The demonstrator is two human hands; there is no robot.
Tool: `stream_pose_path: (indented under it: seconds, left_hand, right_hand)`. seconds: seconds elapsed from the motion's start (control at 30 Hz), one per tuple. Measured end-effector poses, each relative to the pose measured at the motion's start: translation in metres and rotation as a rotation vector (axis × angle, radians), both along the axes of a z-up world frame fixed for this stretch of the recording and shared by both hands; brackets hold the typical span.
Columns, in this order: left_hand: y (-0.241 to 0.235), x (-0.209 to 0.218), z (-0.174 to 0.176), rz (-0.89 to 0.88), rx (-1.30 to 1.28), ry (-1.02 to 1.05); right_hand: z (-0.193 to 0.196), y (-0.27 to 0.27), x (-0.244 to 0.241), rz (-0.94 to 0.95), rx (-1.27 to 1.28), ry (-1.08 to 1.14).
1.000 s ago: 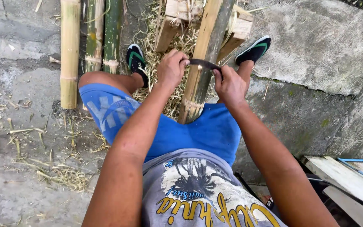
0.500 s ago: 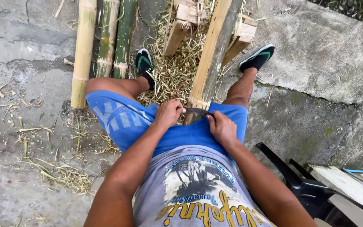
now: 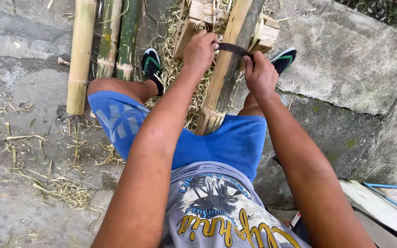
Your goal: Scraping the outer layer of a bamboo pole using a curved hand tool.
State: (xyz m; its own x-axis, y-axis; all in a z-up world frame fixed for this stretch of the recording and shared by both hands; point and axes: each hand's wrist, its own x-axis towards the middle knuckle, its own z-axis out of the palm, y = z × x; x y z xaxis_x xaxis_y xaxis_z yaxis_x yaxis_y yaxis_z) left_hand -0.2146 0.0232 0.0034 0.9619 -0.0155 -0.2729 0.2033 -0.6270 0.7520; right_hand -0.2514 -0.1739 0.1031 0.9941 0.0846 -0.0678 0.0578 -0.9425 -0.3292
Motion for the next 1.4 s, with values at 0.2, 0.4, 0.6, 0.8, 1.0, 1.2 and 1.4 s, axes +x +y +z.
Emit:
stream_pose_path:
  seconds: [0.2,0.4,0.6,0.8,1.0,1.2,1.4]
  left_hand:
    - [0.020,-0.053,0.009,-0.103,0.002,-0.029]
    - [0.027,-0.103,0.016,-0.112,0.019,-0.125]
    - [0.052,-0.167,0.037,-0.134,-0.056,-0.038]
    - [0.055,-0.204,0.000,-0.222,-0.086,0.015]
    - [0.039,-0.130,0.031,-0.176,-0.037,0.029]
    - [0.028,-0.099,0.032,-0.120,-0.024,-0.185]
    - [0.046,-0.156,0.049,-0.212,0.008,0.034]
  right_hand:
    - [-0.003,0.004,-0.055,0.031,0.030,0.019]
    - [0.001,0.007,-0.102,0.009,0.054,0.076]
    - [0.005,0.023,-0.158,0.013,0.060,0.168]
    - [0.010,0.018,-0.184,0.000,0.066,0.320]
    - [-0.009,0.010,-0.128,-0.042,0.087,0.153]
    - [-0.008,0.007,-0.104,-0.024,0.070,0.034]
    - [-0.003,0.014,-0.159,-0.039,0.098,0.117]
